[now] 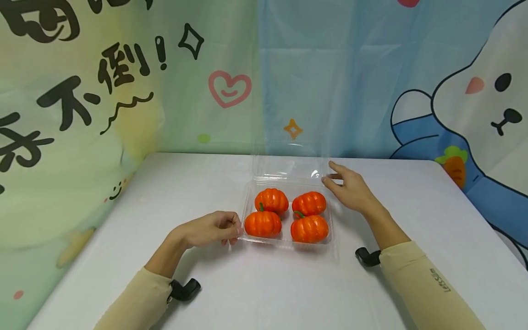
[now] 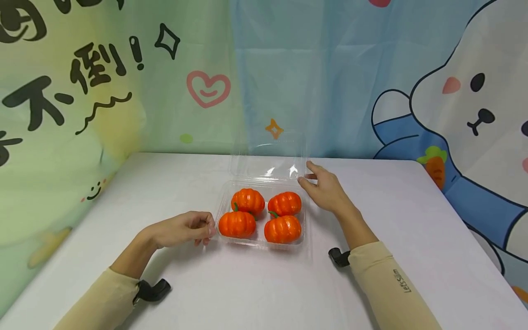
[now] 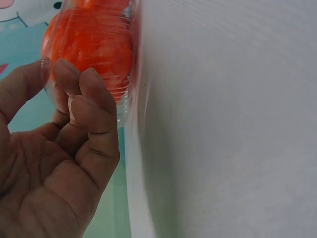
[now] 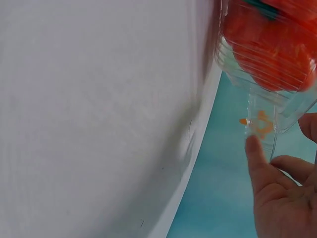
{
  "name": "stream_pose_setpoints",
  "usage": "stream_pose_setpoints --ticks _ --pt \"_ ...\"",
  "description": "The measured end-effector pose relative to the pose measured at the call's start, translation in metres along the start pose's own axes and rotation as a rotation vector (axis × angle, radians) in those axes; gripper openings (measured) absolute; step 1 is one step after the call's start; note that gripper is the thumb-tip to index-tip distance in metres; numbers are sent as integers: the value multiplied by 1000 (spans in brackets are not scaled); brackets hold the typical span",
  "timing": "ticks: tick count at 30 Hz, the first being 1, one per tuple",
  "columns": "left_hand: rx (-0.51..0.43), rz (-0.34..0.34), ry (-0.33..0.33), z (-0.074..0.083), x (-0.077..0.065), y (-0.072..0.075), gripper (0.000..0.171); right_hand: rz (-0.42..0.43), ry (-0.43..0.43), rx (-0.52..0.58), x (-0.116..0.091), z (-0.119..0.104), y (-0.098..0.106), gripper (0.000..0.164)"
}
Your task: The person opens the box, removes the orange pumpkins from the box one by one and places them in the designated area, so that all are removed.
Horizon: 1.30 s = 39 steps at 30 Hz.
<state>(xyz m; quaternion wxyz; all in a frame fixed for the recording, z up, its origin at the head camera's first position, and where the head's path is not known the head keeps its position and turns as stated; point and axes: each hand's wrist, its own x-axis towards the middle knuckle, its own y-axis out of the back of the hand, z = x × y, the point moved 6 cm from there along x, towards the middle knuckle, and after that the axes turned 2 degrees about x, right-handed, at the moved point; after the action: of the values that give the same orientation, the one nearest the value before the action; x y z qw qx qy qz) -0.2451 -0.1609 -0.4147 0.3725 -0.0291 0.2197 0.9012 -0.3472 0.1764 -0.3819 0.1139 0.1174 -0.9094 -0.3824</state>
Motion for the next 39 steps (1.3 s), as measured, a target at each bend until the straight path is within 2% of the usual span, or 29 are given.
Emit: stream_pose_setpoints --ticks 4,8,13,19,24,29,31,35,39 --pt "-3 -5 1 0 0 -1 15 -42 -27 -28 -1 2 -2 70" --pt "2 -7 3 0 1 -1 15 -73 -13 -37 -2 4 -4 69" --pt "4 -11 8 0 1 -2 14 -95 -9 -43 -2 6 -5 66" --pt "-3 -9 21 0 1 -2 17 -103 2 -117 -5 5 -4 63" --pt "18 3 20 1 1 1 21 -26 58 -158 -9 1 1 62" --pt "18 2 22 1 1 3 22 136 151 -169 -16 -11 9 47" --pt "21 0 24 0 2 4 23 174 191 -163 -19 -16 10 41" --pt "32 -3 26 -1 4 5 22 166 253 -152 -25 -29 9 35" --pt "41 -11 21 1 5 6 23 122 269 -144 -31 -38 7 35"
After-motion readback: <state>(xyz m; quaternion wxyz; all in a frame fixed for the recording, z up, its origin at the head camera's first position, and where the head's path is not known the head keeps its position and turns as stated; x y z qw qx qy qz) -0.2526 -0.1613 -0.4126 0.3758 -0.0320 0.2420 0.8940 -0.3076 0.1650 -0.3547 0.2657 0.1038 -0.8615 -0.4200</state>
